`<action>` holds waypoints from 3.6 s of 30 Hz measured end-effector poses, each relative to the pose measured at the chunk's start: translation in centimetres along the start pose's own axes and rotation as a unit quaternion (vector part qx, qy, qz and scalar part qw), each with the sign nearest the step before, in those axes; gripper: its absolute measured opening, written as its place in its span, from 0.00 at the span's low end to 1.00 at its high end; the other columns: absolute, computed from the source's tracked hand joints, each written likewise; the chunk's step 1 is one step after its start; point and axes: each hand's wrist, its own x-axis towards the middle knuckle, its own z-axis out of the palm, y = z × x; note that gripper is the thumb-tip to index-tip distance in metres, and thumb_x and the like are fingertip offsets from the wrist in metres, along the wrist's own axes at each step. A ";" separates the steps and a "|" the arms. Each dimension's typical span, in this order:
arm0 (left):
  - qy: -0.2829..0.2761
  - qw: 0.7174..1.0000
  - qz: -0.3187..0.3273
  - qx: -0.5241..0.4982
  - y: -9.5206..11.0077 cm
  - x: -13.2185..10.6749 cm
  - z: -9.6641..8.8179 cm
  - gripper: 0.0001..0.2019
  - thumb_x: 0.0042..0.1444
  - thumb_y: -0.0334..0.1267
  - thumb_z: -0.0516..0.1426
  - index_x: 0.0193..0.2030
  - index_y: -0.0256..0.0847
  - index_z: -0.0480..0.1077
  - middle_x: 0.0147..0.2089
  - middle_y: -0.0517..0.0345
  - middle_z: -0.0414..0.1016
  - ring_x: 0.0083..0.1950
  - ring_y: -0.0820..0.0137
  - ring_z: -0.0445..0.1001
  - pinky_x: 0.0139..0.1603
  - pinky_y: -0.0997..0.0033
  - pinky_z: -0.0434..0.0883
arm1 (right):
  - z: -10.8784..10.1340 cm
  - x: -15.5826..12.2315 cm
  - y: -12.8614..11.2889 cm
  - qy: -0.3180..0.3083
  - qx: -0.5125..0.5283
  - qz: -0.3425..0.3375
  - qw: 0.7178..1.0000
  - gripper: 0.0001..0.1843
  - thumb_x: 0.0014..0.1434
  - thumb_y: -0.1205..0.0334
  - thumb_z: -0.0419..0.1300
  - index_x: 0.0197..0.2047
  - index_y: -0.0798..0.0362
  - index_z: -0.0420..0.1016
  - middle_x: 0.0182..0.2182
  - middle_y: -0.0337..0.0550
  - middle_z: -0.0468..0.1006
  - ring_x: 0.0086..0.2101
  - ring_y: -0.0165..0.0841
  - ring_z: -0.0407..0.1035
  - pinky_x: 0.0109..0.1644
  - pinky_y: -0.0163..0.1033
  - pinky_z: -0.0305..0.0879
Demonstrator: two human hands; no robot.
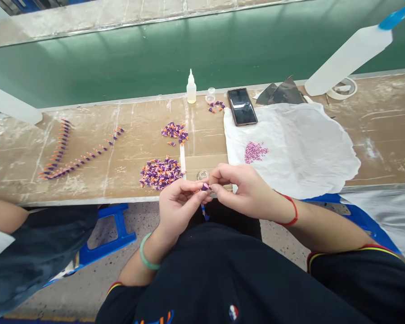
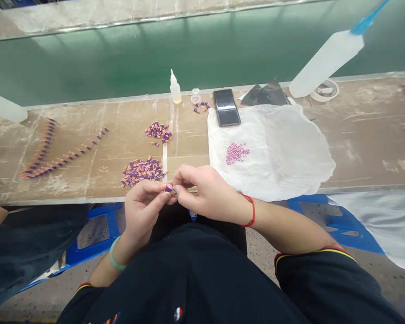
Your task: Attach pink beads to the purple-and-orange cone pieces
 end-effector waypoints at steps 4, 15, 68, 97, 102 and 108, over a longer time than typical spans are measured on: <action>0.001 1.000 0.001 -0.004 0.1 -0.1 0.1 0.09 0.50 0.38 0.72 0.32 0.39 0.79 0.31 0.57 0.84 0.28 0.69 0.83 0.30 0.76 0.82 | 0.0 -0.1 0.1 0.001 -0.007 -0.013 1.000 0.05 0.61 0.67 0.55 0.32 0.50 0.67 0.27 0.36 0.79 0.28 0.28 0.75 0.35 0.32 0.73; 0.004 1.000 -0.024 -0.006 0.1 -0.1 0.1 0.12 0.49 0.43 0.72 0.31 0.39 0.77 0.31 0.56 0.83 0.27 0.68 0.82 0.29 0.73 0.82 | 0.0 0.0 0.2 0.002 -0.045 -0.052 0.998 0.05 0.60 0.67 0.55 0.32 0.50 0.67 0.26 0.36 0.79 0.26 0.29 0.74 0.30 0.31 0.69; -0.134 0.789 0.077 0.595 -2.6 17.5 -8.7 0.05 0.57 0.34 0.57 0.34 0.39 0.74 0.35 0.53 0.78 0.38 0.63 0.73 0.47 0.59 0.72 | -6.5 -7.0 8.1 0.268 -0.018 0.186 0.945 0.07 0.64 0.56 0.59 0.38 0.47 0.75 0.41 0.45 0.84 0.43 0.42 0.78 0.47 0.49 0.74; -0.170 0.961 -0.130 0.172 -2.8 3.9 -1.5 0.15 0.52 0.51 0.68 0.31 0.40 0.78 0.24 0.56 0.76 0.24 0.71 0.71 0.25 0.73 0.68 | -5.0 -5.2 15.3 0.206 -0.360 0.110 0.903 0.09 0.59 0.71 0.57 0.29 0.50 0.67 0.31 0.49 0.75 0.36 0.44 0.62 0.41 0.51 0.61; -0.203 0.955 -0.139 0.166 -2.7 3.6 -0.5 0.14 0.56 0.49 0.65 0.30 0.39 0.78 0.22 0.57 0.74 0.23 0.72 0.69 0.24 0.74 0.66 | -4.6 -5.3 15.4 0.195 -0.392 0.116 0.892 0.08 0.61 0.71 0.54 0.31 0.50 0.64 0.33 0.53 0.73 0.37 0.46 0.60 0.40 0.52 0.59; -0.224 0.948 -0.112 0.196 -2.7 4.0 2.0 0.11 0.57 0.43 0.62 0.29 0.38 0.75 0.25 0.55 0.76 0.27 0.70 0.72 0.29 0.72 0.70 | -4.5 -5.6 12.3 0.185 -0.324 0.053 0.926 0.09 0.63 0.71 0.51 0.33 0.48 0.60 0.32 0.46 0.70 0.36 0.43 0.63 0.44 0.51 0.61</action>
